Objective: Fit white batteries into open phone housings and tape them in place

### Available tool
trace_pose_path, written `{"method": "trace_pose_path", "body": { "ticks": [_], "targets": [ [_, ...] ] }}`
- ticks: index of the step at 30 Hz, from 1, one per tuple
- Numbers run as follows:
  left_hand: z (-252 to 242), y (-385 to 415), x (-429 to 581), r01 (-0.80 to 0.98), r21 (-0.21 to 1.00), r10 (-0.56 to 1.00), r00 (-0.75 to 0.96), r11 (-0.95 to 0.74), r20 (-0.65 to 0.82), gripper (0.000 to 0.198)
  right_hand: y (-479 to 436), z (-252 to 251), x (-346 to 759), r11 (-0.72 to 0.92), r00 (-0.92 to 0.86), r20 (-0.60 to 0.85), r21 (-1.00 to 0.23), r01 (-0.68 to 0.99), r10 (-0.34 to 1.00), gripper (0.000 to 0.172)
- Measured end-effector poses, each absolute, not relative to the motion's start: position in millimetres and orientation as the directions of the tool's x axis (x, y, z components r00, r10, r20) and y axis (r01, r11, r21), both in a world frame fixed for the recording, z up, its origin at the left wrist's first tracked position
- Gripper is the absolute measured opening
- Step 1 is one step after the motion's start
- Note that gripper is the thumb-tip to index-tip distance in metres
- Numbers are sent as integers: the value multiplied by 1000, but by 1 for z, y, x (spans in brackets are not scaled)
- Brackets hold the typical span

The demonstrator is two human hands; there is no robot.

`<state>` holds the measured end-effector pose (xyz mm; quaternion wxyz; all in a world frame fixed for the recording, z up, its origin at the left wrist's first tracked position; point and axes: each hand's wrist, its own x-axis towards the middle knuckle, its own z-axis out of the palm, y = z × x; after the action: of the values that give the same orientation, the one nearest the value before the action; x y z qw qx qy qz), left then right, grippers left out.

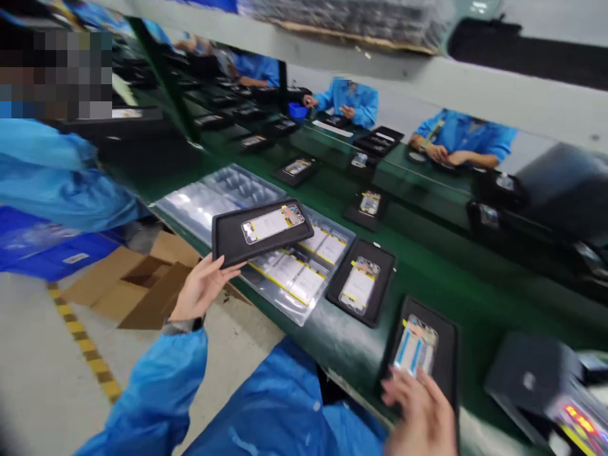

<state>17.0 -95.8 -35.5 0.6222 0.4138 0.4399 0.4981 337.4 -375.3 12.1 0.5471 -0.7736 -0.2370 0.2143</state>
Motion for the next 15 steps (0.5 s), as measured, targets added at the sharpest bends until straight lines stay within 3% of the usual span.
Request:
{"method": "trace_pose_path", "body": {
  "ticks": [3, 6, 12, 15],
  "targets": [
    [-48, -164, 75, -209, 936, 938, 264, 284, -226, 45, -358, -11, 328, -97, 767, -135, -991, -95, 627, 71],
    [-59, -223, 124, -166, 905, 872, 381, 391, -307, 65, -339, -22, 334, 100, 706, -155, -947, -306, 691, 75],
    [-78, -294, 165, -52, 804, 654, 615, 592, -441, 89, -364, -18, 374, 187, 867, -193, -933, -307, 460, 68],
    [-76, -282, 159, -47, 809, 630, 653, 587, -419, 96, -394, -10, 389, 167, 868, -228, -930, -329, 442, 64]
  ]
}}
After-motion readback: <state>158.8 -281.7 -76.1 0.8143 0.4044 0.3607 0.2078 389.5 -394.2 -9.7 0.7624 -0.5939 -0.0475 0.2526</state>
